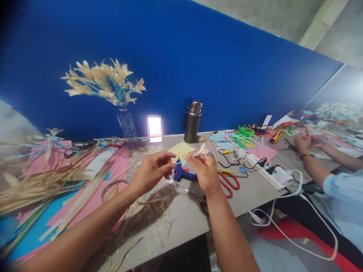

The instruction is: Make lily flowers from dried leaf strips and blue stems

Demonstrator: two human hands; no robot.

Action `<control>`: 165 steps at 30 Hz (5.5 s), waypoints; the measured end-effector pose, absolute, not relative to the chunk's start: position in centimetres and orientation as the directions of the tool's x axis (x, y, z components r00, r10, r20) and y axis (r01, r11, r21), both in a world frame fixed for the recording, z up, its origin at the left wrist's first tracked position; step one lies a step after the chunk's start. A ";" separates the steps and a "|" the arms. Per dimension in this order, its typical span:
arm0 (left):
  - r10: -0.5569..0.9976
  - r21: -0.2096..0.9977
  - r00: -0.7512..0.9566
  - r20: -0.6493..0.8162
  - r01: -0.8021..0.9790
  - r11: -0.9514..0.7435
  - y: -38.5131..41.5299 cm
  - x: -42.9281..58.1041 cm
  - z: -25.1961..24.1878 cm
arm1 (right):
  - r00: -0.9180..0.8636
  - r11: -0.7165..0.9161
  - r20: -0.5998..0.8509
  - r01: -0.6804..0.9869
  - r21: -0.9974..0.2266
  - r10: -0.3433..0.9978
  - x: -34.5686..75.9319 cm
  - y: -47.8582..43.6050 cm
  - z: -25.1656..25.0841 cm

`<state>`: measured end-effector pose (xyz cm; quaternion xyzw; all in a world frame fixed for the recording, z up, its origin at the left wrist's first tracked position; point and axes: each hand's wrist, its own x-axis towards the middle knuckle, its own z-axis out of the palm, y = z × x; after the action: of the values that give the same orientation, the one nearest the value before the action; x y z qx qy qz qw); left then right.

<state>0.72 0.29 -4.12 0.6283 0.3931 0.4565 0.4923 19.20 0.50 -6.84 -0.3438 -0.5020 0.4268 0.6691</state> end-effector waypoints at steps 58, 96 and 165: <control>0.904 0.906 0.124 0.410 0.062 -0.419 -1.0 1.5 -4.2 | 0.294 0.368 0.316 -0.141 -0.919 0.902 19.3 -0.1 -5.9; 0.935 0.955 0.342 0.094 -0.295 0.012 -0.9 1.7 -3.8 | 0.098 0.345 0.339 -0.465 -0.816 0.936 19.4 0.1 -6.1; 0.889 0.893 0.097 0.447 0.016 -0.450 -0.5 1.7 -5.8 | 0.154 0.287 0.244 -0.433 -0.854 0.958 19.4 -0.5 -6.5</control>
<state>1.72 -0.54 -5.76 0.6335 0.3573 0.5690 0.3839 19.35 -0.49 -6.54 -0.3194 -0.4104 0.5044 0.6893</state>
